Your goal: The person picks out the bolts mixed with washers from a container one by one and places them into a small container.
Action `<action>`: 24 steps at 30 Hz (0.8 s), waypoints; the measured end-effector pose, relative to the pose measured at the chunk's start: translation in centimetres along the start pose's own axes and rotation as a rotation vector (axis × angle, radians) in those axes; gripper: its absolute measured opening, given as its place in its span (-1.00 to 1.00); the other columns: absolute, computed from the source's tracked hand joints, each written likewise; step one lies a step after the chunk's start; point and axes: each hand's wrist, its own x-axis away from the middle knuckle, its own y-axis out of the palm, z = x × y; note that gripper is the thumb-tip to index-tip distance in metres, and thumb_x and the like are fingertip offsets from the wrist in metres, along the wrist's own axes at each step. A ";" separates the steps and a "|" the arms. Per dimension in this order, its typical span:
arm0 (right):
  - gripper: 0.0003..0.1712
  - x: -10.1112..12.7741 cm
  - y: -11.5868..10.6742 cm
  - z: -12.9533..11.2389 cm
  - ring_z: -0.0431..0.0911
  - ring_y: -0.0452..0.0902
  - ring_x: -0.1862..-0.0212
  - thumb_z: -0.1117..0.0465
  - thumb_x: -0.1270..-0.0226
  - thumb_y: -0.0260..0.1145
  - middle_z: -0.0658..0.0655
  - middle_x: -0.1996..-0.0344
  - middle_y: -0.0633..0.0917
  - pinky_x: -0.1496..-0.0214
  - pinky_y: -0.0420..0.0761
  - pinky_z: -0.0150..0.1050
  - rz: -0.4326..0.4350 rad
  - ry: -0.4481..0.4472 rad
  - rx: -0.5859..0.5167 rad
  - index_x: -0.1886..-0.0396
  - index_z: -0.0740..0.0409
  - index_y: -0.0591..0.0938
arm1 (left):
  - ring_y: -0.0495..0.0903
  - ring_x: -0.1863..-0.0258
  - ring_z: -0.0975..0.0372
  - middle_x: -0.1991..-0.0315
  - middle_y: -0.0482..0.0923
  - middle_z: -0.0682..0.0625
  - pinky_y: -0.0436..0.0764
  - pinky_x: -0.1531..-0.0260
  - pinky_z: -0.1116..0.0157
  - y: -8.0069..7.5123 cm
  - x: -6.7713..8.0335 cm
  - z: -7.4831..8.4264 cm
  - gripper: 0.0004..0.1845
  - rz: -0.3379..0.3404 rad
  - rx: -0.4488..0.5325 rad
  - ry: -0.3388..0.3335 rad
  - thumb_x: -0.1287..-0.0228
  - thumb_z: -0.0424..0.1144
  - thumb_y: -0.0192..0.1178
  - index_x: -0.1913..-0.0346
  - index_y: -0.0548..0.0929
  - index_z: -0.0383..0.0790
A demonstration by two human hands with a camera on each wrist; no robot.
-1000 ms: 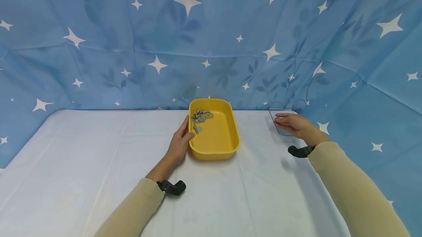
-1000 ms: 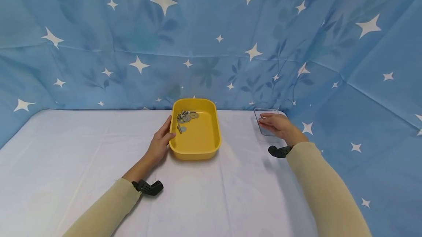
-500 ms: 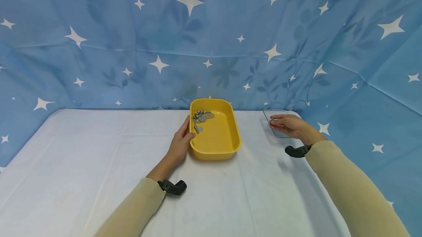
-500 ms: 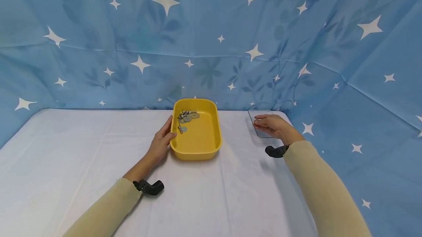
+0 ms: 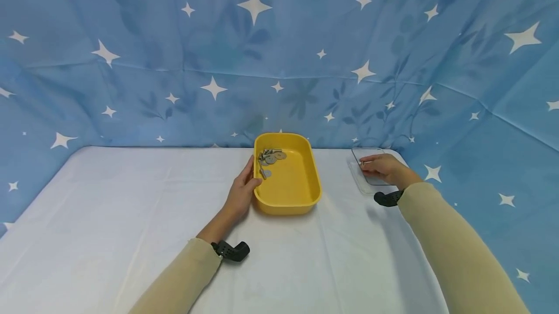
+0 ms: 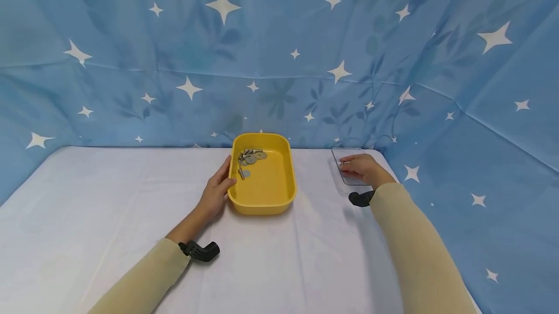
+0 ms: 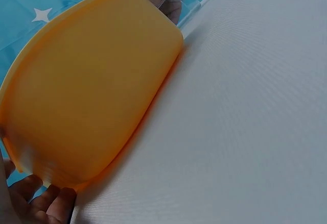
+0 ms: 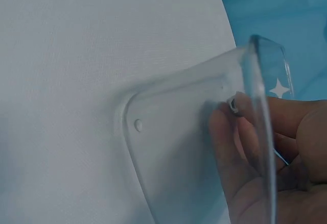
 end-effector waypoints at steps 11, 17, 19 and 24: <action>-0.37 -0.4 0.1 0.6 -0.45 0.57 0.23 0.31 -0.51 0.16 0.08 -0.10 0.55 -0.04 0.69 -0.46 0.037 -0.011 0.128 -0.49 0.41 0.30 | -0.11 -0.66 0.19 -0.66 -0.10 0.10 -0.04 -0.65 0.13 0.1 -0.2 0.0 -0.24 -0.007 -0.013 -0.009 -0.50 -0.32 -0.04 -0.65 -0.07 -0.01; -0.40 -0.7 0.2 0.5 -0.38 0.53 0.13 0.30 -0.53 0.13 0.22 -0.30 0.44 -0.07 0.67 -0.45 0.050 -0.002 0.151 -0.50 0.36 0.31 | -0.13 -0.67 0.17 -0.67 -0.11 0.09 -0.06 -0.65 0.10 0.1 -0.2 0.0 -0.25 -0.006 -0.042 -0.016 -0.51 -0.31 -0.07 -0.65 -0.07 -0.01; -0.39 -0.8 0.2 0.5 -0.35 0.52 0.11 0.30 -0.53 0.14 0.19 -0.25 0.46 -0.07 0.66 -0.45 0.056 0.004 0.155 -0.50 0.35 0.31 | -0.13 -0.67 0.18 -0.67 -0.10 0.11 -0.06 -0.65 0.11 0.1 -0.1 0.0 -0.26 -0.004 -0.050 -0.009 -0.51 -0.31 -0.08 -0.65 -0.07 0.01; -0.38 -0.7 0.4 0.2 -0.38 0.52 0.13 0.31 -0.52 0.15 0.16 -0.23 0.47 -0.17 0.65 -0.39 0.041 0.009 0.162 -0.51 0.34 0.30 | -0.13 -0.67 0.19 -0.66 -0.10 0.12 -0.07 -0.65 0.10 0.1 -0.1 -0.1 -0.26 0.006 -0.058 0.012 -0.51 -0.29 -0.08 -0.65 -0.05 0.01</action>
